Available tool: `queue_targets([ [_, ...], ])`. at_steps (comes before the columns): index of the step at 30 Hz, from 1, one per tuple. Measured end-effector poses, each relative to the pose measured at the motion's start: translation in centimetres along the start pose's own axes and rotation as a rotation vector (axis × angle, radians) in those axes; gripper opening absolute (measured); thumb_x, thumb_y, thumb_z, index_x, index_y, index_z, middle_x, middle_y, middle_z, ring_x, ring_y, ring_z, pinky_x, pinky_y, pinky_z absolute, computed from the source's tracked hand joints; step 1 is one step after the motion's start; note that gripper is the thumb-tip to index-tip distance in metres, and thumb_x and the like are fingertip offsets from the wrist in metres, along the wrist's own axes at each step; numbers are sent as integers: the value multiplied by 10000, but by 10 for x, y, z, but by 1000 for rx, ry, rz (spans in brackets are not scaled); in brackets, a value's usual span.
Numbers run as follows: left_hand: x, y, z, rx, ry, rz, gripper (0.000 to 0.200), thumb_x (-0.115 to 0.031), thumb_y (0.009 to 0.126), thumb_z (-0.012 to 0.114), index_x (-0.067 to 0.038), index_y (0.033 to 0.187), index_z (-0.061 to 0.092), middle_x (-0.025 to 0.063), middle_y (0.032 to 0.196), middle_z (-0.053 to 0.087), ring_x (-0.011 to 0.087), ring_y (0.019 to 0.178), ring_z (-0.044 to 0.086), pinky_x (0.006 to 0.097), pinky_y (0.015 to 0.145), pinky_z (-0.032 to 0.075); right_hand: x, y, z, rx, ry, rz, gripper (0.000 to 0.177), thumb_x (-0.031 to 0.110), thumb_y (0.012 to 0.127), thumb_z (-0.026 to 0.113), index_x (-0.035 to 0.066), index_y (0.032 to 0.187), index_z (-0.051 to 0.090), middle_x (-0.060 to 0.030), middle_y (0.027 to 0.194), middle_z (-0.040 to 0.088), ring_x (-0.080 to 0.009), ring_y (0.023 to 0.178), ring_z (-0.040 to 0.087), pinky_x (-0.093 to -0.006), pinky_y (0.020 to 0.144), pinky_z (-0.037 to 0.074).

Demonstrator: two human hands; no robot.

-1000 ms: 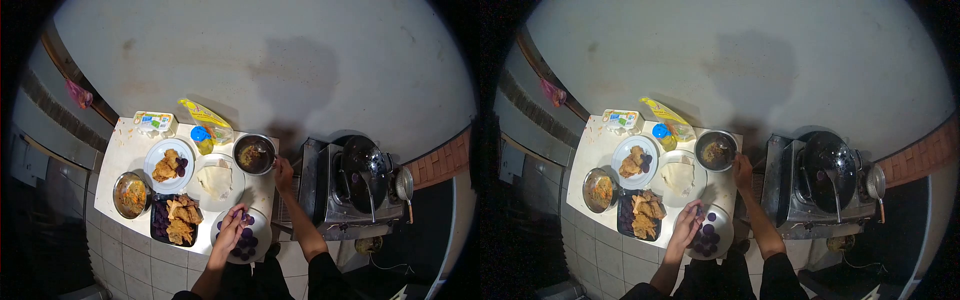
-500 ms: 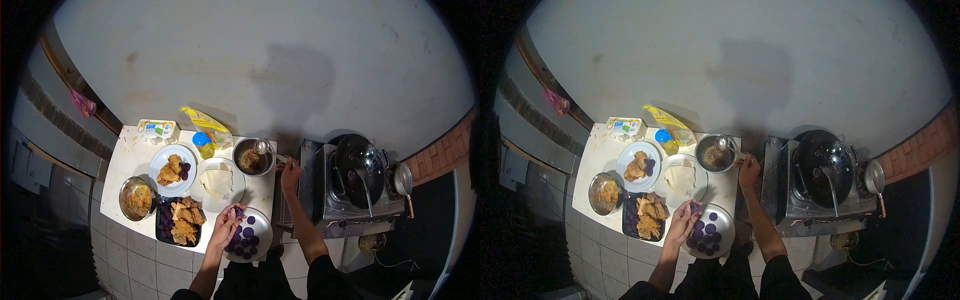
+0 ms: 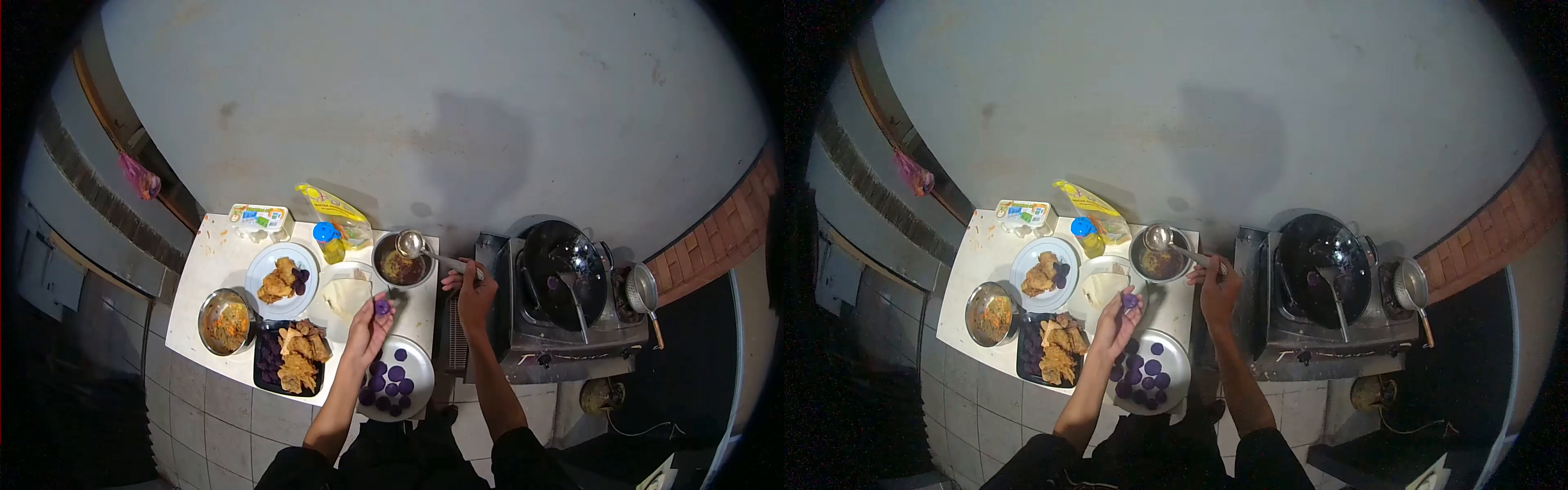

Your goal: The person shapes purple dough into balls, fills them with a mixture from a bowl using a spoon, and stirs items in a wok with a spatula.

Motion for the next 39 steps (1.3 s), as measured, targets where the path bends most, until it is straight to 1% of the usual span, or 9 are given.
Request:
queue_targets([
  [5,0,11,2,7,32,36,385,-206,1061,383,36,1354,442,184,1260,581,251,1073,617,304,927,531,8,10,2,14,-32,-13,322,192,1036,478,-111,1035,587,-179,757,652,-195,590,670,-288,528,560],
  [11,7,30,-18,-66,-101,48,392,-210,1055,388,44,1352,420,222,1283,552,331,1188,572,362,1025,510,-41,23,5,-12,-13,-2,336,213,1034,488,-111,1047,579,-176,750,648,-210,601,678,-296,539,562],
  [14,10,54,-32,-136,-161,-7,378,-198,1058,374,57,1334,417,247,1271,546,345,1200,564,395,1042,501,-42,22,6,-18,-31,-14,328,197,1036,477,-114,1062,580,-173,754,647,-210,617,682,-296,546,564],
  [17,6,75,-34,-82,-122,2,360,-171,1054,383,72,1318,414,254,1248,553,352,1196,566,413,1050,496,-32,22,8,-8,-37,-35,328,179,1038,466,-123,1091,582,-180,771,651,-209,647,690,-298,557,568],
  [20,1,93,-34,-69,100,54,352,-141,1048,395,81,1321,406,250,1248,551,355,1204,560,420,1064,483,-28,22,6,-4,-43,-77,323,175,1035,474,-124,1095,583,-178,777,656,-201,652,691,-290,561,563],
  [26,7,104,-20,5,22,25,340,-109,1043,394,57,1340,396,245,1278,532,355,1219,552,410,1071,477,-15,22,4,-9,-112,-99,285,150,1031,471,-103,1090,588,-159,785,654,-174,648,683,-273,570,554],
  [29,14,107,-15,16,-67,-56,332,-74,1031,417,41,1342,401,235,1282,527,349,1232,541,405,1079,470,-13,19,5,-8,-109,-84,274,114,1025,461,-114,1096,595,-165,805,667,-177,655,685,-275,580,547],
  [32,17,119,-18,41,183,10,343,-36,1010,459,27,1342,399,220,1288,521,338,1247,529,391,1086,461,-12,18,6,1,-126,-71,267,109,1023,464,-110,1100,597,-163,806,667,-169,661,679,-275,590,547],
  [39,22,140,-11,76,266,1,343,-47,999,497,39,1312,387,192,1271,528,321,1226,546,359,1082,462,-19,15,11,37,-149,-73,274,120,1022,484,-101,1138,599,-158,814,665,-166,674,674,-269,602,548],
])
Point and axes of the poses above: each hand's wrist, its own y-axis towards the middle knuckle, its own z-axis out of the palm, x = y × z, the point moved 10 cm from there along y, towards the middle knuckle
